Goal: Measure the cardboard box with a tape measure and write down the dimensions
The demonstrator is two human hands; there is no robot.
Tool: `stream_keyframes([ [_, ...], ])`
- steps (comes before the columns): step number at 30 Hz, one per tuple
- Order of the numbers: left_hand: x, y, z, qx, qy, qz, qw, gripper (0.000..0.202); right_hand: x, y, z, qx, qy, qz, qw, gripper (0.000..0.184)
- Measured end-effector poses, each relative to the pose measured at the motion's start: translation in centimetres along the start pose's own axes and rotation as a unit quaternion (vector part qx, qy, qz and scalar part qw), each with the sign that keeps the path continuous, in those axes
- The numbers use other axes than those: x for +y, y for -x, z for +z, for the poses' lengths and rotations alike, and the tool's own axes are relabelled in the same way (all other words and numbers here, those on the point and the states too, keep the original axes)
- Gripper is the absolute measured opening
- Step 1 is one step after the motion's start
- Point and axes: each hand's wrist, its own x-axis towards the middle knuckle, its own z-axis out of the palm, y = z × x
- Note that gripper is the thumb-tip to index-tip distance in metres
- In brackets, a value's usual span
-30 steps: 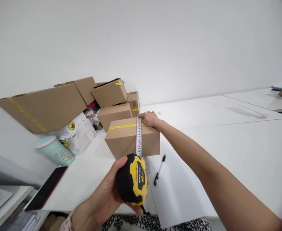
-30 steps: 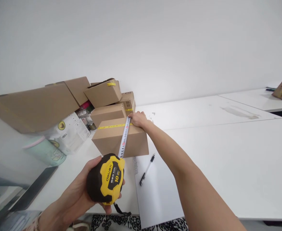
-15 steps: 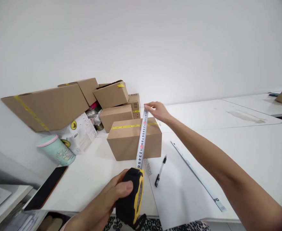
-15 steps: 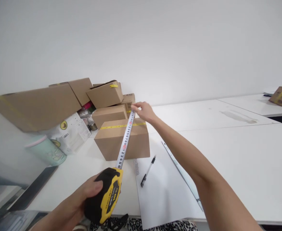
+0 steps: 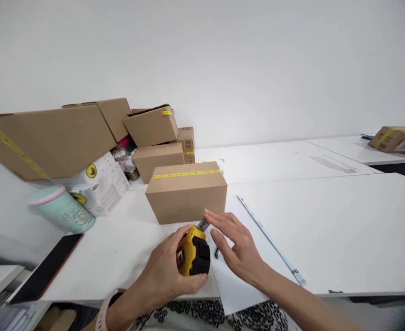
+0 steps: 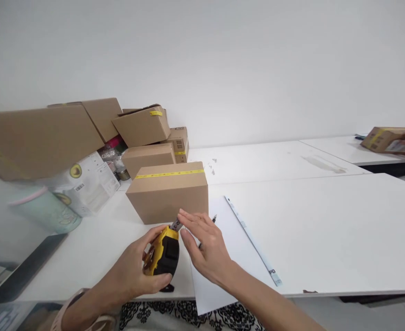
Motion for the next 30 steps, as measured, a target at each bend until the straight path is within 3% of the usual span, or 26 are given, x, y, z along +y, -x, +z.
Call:
stream_keyframes([
  [2,0.3,-0.5,-1.2,0.056,-0.083,0.080,0.992,0.087,1.2,0.9,-0.6,0.031,0.014,0.013,0.999,0.044],
  [4,1.7,-1.5,-3.4,0.145,-0.173,0.150,0.963,0.086,3.5,1.7,-1.3,0.079,0.052,0.081,0.992,0.033],
  [5,2.6,-2.1,-4.7,0.184,-0.216,0.163,0.945,0.084,4.7,2.3,-1.5,0.095,0.077,0.136,0.983,0.027],
  [7,4.9,-4.0,-7.5,0.231,-0.313,0.153,0.908,0.089,7.1,3.7,-1.4,0.063,0.126,0.224,0.964,0.031],
  [10,7.5,-7.7,-10.5,0.216,-0.419,0.098,0.877,0.087,9.3,5.8,-0.6,-0.047,0.173,0.299,0.937,0.041],
  [13,7.6,-11.6,-11.2,0.157,-0.478,0.071,0.861,0.083,9.6,6.8,0.3,-0.143,0.196,0.325,0.914,0.045],
  [17,5.6,-15.3,-10.7,0.073,-0.474,0.044,0.877,0.069,9.5,6.7,0.6,-0.199,0.205,0.284,0.915,0.046],
  [21,4.5,-16.7,-10.1,0.115,-0.421,0.073,0.897,0.055,10.0,7.1,0.6,-0.232,0.189,0.228,0.927,0.041],
  [23,4.2,-16.5,-9.3,0.137,-0.404,0.103,0.899,0.059,10.2,7.4,0.4,-0.249,0.190,0.207,0.927,0.036],
  [25,3.5,-15.6,-7.7,0.193,-0.392,0.154,0.886,0.066,10.1,7.4,0.0,-0.280,0.210,0.176,0.920,0.033],
  [27,2.2,-14.1,-5.2,0.242,-0.368,0.252,0.861,0.060,10.1,7.2,-0.4,-0.316,0.240,0.139,0.907,0.032],
  [28,1.3,-13.3,-3.8,0.239,-0.350,0.316,0.849,0.047,10.2,7.0,-0.6,-0.331,0.253,0.122,0.901,0.030],
  [30,-1.0,-12.0,-0.9,0.170,-0.317,0.401,0.842,0.028,10.5,6.5,-0.9,-0.353,0.265,0.094,0.893,0.027],
])
